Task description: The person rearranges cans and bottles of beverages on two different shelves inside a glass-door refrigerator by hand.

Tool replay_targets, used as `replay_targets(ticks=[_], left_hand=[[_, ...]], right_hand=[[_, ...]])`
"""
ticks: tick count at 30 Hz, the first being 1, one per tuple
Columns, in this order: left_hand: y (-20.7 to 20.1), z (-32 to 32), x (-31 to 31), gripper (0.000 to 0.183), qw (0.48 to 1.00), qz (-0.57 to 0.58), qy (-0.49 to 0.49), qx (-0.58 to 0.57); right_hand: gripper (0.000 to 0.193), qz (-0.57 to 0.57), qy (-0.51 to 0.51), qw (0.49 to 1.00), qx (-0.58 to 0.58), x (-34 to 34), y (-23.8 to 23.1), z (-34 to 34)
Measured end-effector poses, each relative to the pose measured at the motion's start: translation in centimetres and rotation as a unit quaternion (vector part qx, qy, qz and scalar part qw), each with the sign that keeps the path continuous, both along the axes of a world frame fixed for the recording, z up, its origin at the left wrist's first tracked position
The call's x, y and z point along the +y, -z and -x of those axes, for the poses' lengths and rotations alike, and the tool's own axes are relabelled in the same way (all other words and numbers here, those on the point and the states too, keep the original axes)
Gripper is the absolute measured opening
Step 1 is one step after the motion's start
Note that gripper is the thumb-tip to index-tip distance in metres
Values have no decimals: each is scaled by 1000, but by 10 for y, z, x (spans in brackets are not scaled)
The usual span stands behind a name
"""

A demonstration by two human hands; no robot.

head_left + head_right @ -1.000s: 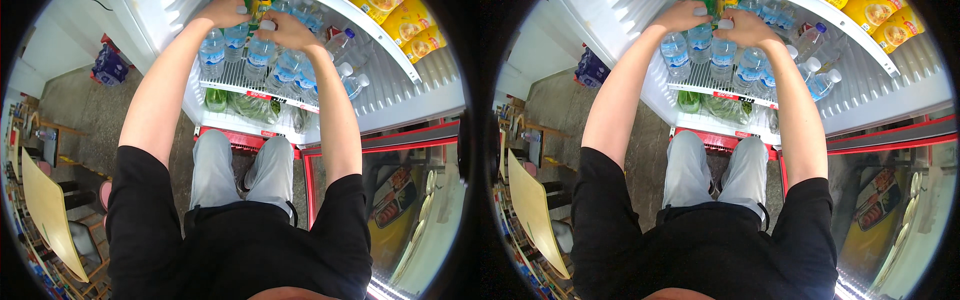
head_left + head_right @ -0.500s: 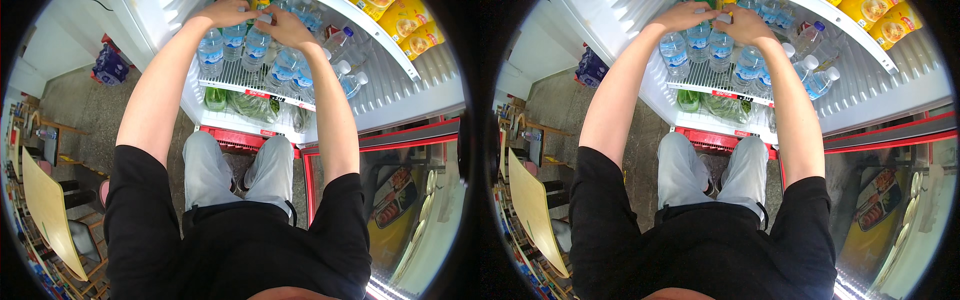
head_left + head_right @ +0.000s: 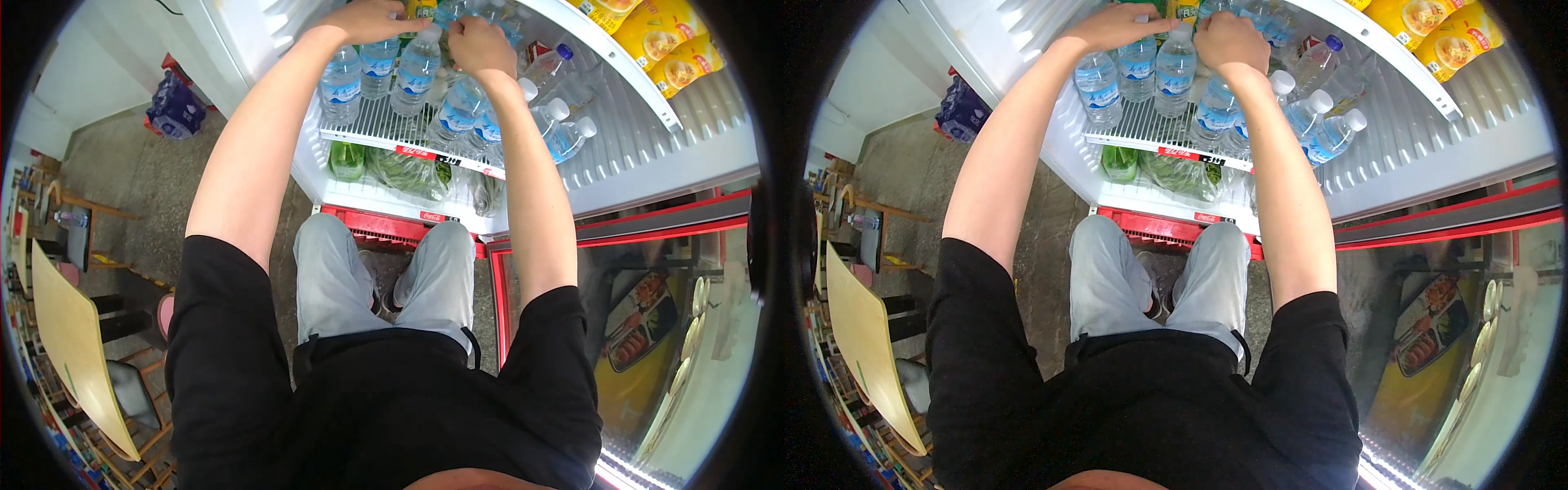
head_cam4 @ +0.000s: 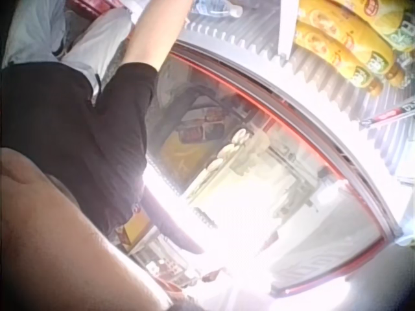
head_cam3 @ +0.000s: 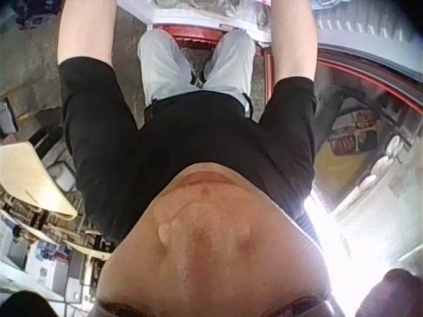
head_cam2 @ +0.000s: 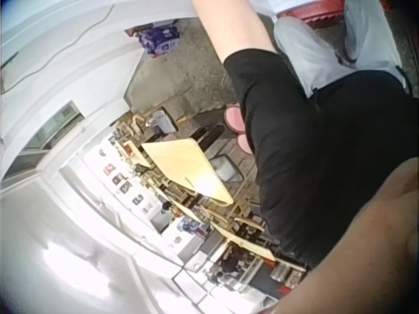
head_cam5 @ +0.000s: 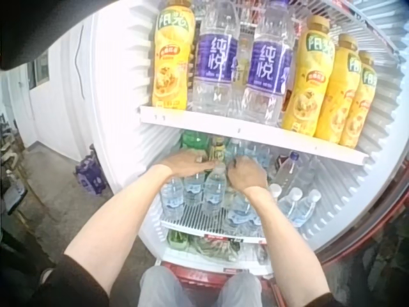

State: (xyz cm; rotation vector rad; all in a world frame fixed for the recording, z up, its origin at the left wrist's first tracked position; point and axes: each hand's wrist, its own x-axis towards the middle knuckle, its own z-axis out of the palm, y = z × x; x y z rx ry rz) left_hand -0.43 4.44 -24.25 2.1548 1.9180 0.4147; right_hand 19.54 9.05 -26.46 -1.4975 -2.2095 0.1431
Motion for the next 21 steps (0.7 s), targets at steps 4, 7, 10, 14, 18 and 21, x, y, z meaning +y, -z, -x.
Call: replay_targets(ticks=[4, 7, 10, 14, 18, 21], left_hand=[[3, 1, 1, 82, 1000, -15, -1, -11], [3, 0, 0, 82, 1000, -19, 3, -19], [3, 2, -2, 83, 999, 4, 6, -45], [-4, -1, -4, 83, 998, -21, 35, -52], [-5, -2, -9, 80, 998, -9, 21, -50], [1, 3, -2, 78, 997, -16, 40, -63]], right_hand=[[38, -36, 39, 999, -3, -12, -3, 2], [37, -35, 40, 998, -27, -13, -1, 2], [36, -58, 17, 998, -13, -20, 6, -2], [27, -194, 13, 976, 98, -32, 33, -1], [21, -287, -24, 929, 231, -43, 45, 0], [20, -282, -42, 920, 270, -45, 45, 3]])
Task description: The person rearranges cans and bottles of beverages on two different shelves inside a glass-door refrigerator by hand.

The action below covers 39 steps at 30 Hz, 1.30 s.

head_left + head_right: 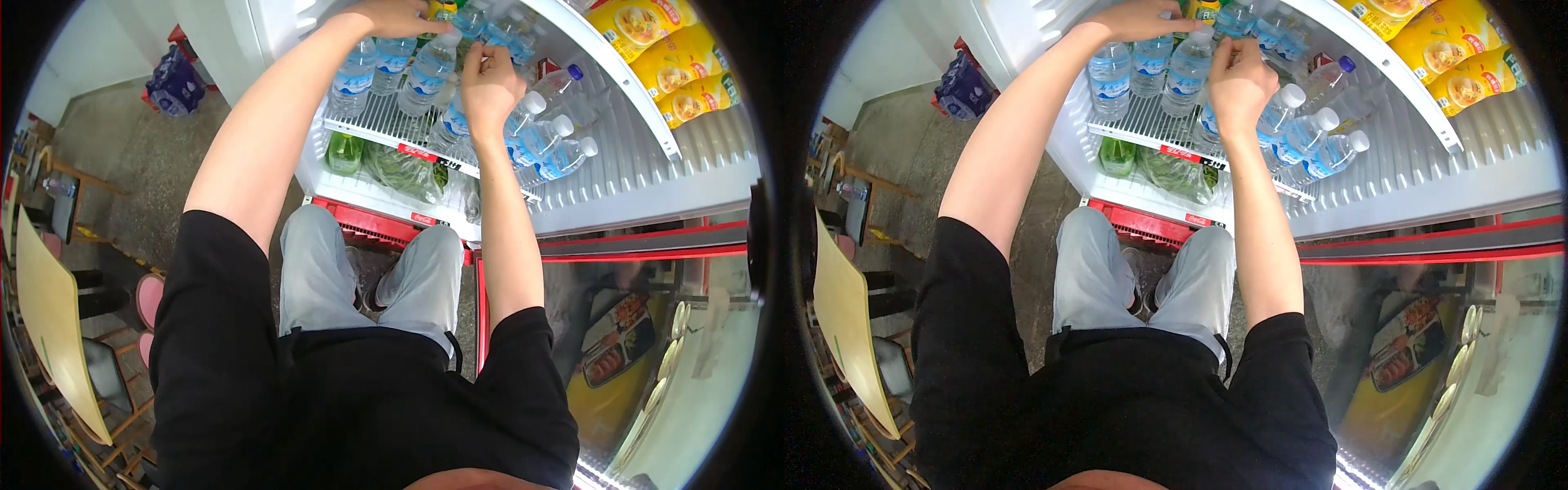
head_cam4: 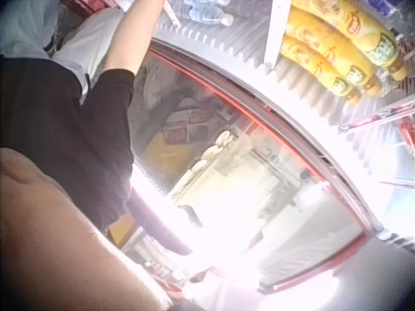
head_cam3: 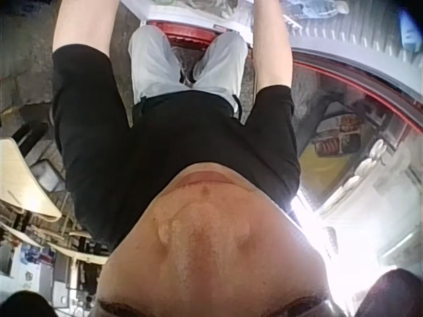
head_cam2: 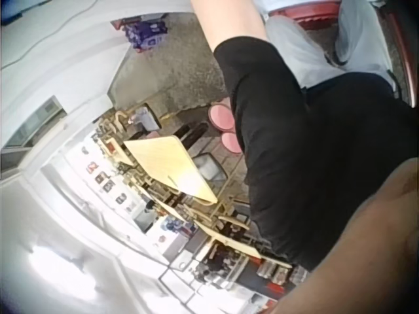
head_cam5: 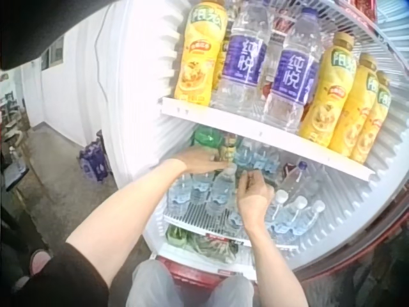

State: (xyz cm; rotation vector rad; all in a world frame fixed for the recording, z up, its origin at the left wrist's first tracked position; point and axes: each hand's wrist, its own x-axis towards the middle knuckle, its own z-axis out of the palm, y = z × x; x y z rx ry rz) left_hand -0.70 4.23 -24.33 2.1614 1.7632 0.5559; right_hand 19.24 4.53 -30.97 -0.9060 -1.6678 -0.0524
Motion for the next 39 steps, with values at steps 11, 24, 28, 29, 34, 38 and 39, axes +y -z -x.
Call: replay_targets(ticks=[11, 24, 28, 29, 34, 38, 39], left_hand=[[2, -3, 2, 78, 1000, -5, -16, 8], [3, -3, 8, 76, 999, -4, -31, 24], [5, -2, 9, 74, 999, -3, -24, 21], [6, -1, 10, 72, 999, -13, -16, 29], [6, -1, 11, 67, 998, -22, -19, 62], [3, -3, 7, 64, 999, -2, -3, 33], [2, -5, 7, 63, 1000, 7, 4, 26]], right_hand=[[20, 6, -46, 999, 27, 8, 3, -6], [22, 25, -66, 997, -4, 12, 9, -10], [24, 31, -94, 995, 16, 5, 12, 1], [24, 32, -95, 995, 17, 3, 11, 6], [24, 60, -153, 986, 25, -1, 10, 27], [24, 37, -154, 987, 8, 0, 12, 38], [24, 43, -155, 987, 23, 2, 15, 40]])
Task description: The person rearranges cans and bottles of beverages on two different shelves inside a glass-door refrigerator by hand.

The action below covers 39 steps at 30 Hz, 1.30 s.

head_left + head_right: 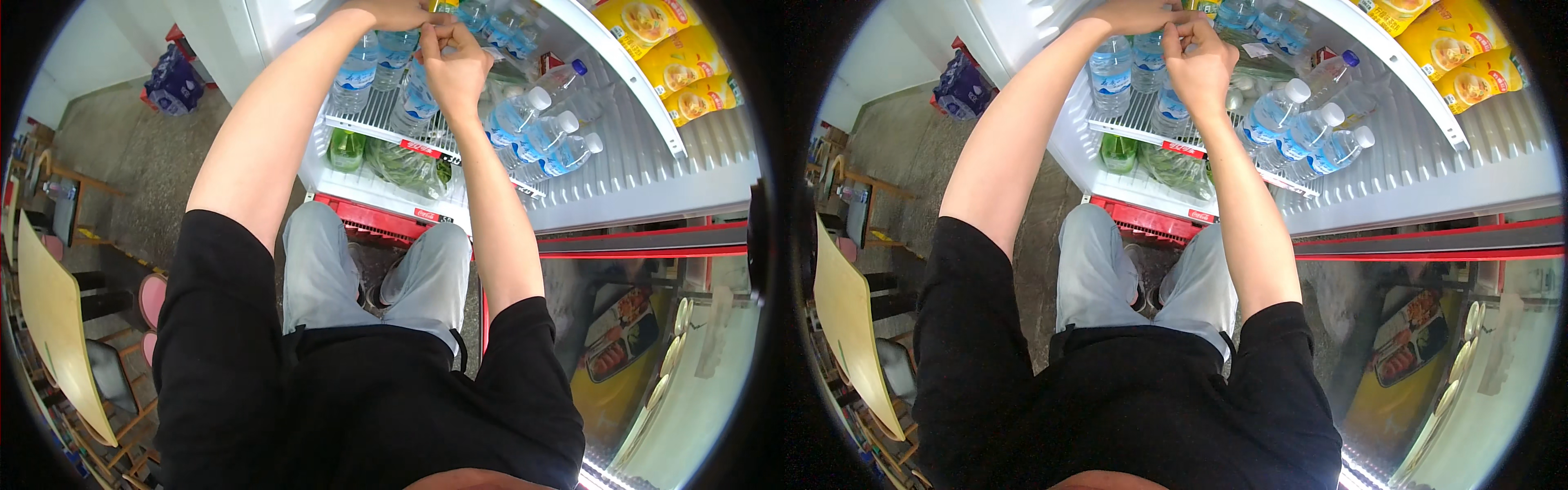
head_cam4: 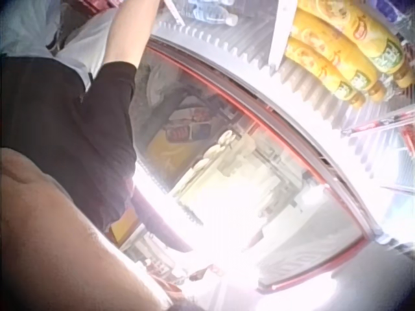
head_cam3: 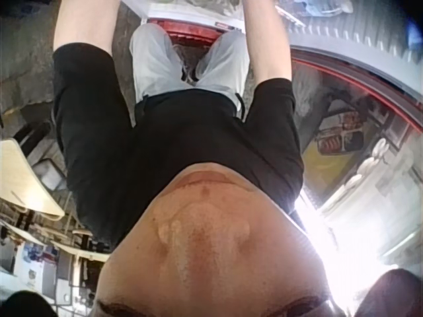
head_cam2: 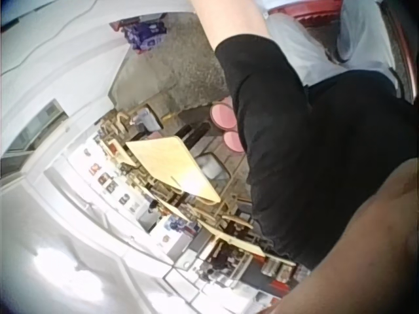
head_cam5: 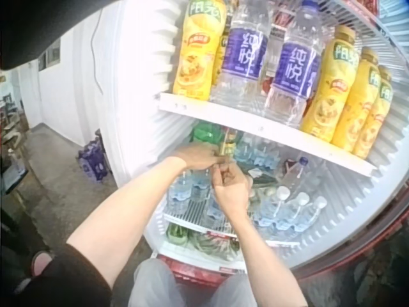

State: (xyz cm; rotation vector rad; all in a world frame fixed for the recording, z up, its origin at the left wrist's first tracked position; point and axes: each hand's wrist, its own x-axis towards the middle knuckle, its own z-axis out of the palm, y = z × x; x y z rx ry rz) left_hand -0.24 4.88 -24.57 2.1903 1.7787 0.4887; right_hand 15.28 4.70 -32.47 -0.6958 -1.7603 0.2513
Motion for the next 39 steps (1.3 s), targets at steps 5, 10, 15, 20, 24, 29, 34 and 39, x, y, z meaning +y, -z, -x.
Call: replay_targets(ticks=[5, 10, 15, 20, 24, 29, 34, 39], left_hand=[[19, 15, 21, 63, 1000, -28, -11, 5], [20, 17, 23, 64, 999, -20, 20, -30], [29, 18, 30, 70, 995, -86, -5, -55], [23, 12, 28, 77, 996, -40, -68, -48], [18, 7, 22, 74, 996, -50, -46, -51], [31, 7, 34, 63, 985, -118, -124, -26], [29, 3, 23, 77, 988, -66, -131, -43], [21, 1, 17, 78, 989, -50, -140, -23]], right_hand=[[23, 6, -20, 1000, 17, -9, -3, 11], [24, 57, -32, 997, 31, -9, -4, 12], [21, 56, -41, 995, 66, -12, -6, 25], [19, 35, -52, 994, 95, -8, -3, 33], [18, 37, -42, 995, 83, -4, 0, 30], [17, 31, -27, 998, 54, -12, -8, 33], [16, 38, -16, 998, 46, -14, -9, 26], [14, -45, -13, 994, -96, -15, -20, 2]])
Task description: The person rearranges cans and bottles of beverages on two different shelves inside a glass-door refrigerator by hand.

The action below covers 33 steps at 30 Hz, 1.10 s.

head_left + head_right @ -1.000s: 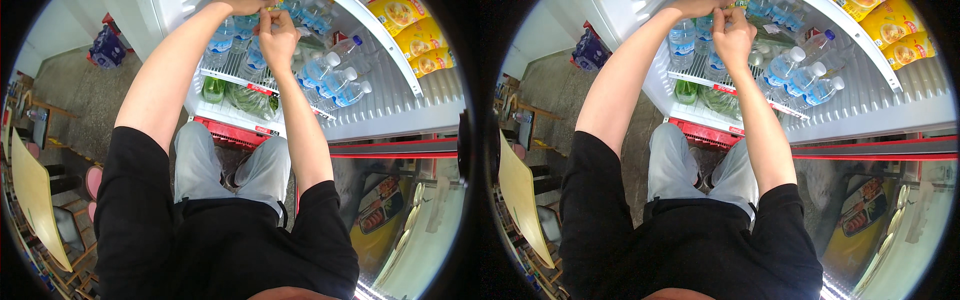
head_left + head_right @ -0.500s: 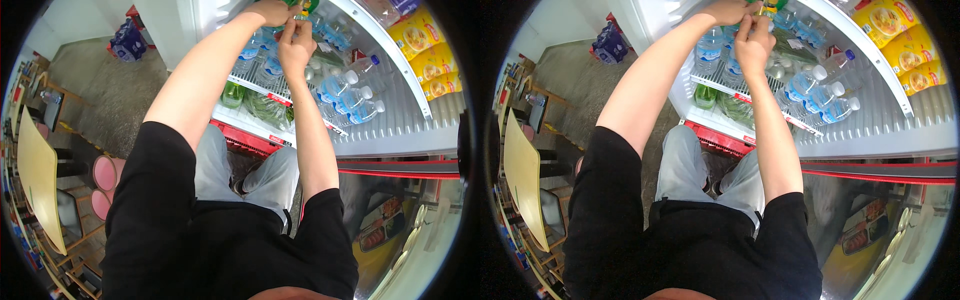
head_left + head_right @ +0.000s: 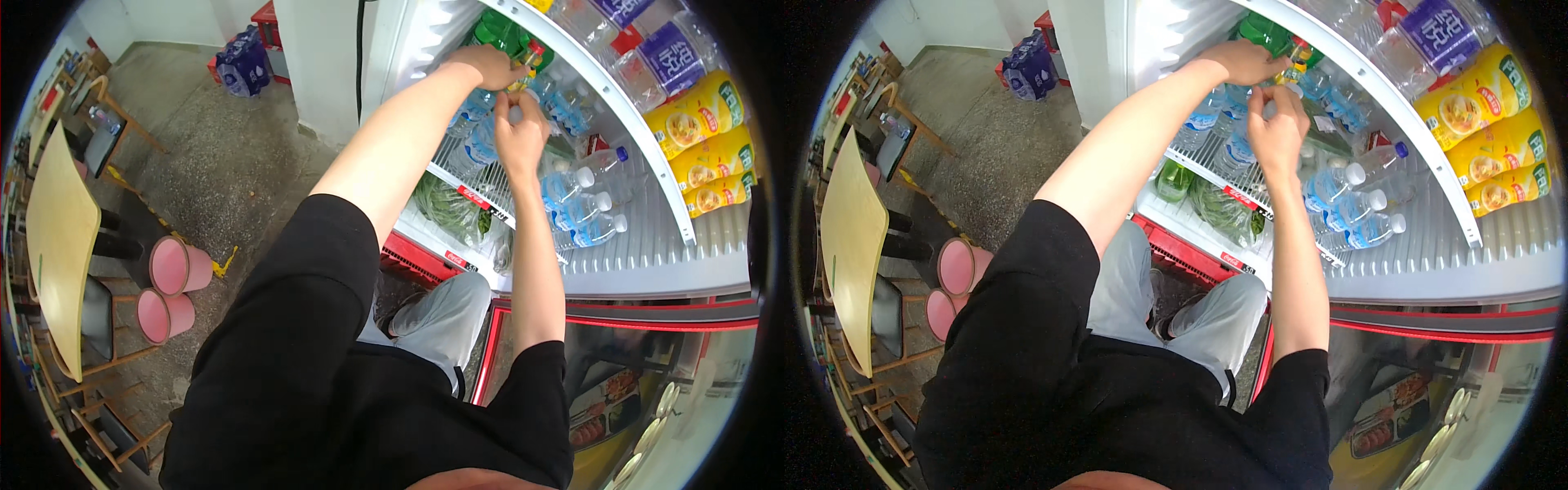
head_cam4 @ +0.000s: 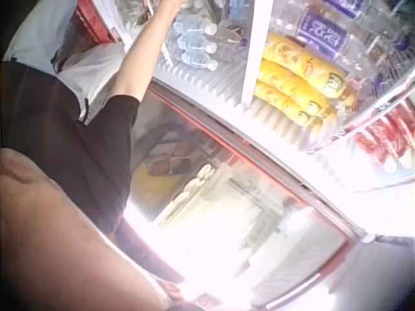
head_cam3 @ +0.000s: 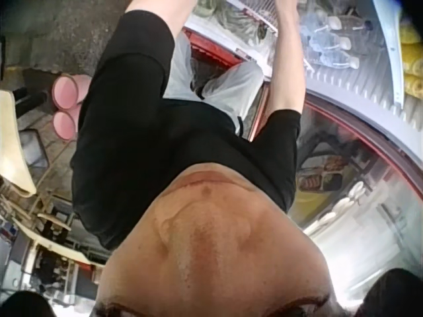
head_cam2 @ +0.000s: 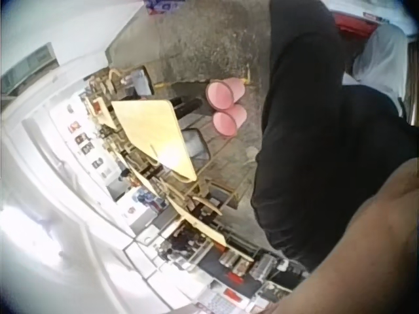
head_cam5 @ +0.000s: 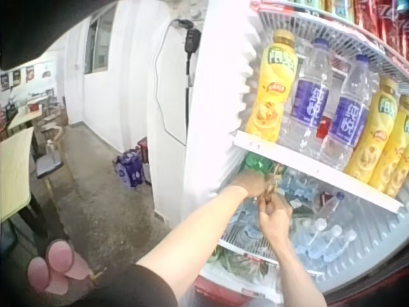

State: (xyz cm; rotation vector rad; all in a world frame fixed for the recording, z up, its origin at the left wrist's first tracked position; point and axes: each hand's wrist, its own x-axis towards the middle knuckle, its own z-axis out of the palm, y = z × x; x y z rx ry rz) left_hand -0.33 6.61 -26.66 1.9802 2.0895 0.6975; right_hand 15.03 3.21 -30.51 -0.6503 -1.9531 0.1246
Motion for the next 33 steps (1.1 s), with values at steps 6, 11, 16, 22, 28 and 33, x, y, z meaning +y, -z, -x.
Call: replay_targets(ticks=[6, 11, 16, 22, 28, 33], left_hand=[[-1, 1, -7, 74, 1000, 9, -14, -16], [-10, -3, -10, 73, 999, 33, -4, -9], [-4, -4, 1, 71, 999, 46, -12, 13], [2, 3, 5, 72, 998, 54, 23, 37], [8, 1, 8, 71, 1000, -11, 8, 28], [9, 7, 17, 68, 998, 0, 18, 58]], right_hand=[[19, -46, 20, 993, -108, 9, -46, -52], [38, 54, 105, 966, -229, 38, -71, -109], [54, 224, 151, 898, -348, 63, -41, -133], [44, 283, 93, 899, -321, 64, -40, -131], [40, 226, 152, 924, -268, 62, -31, -127], [40, 205, 136, 966, -84, 52, 0, -121]])
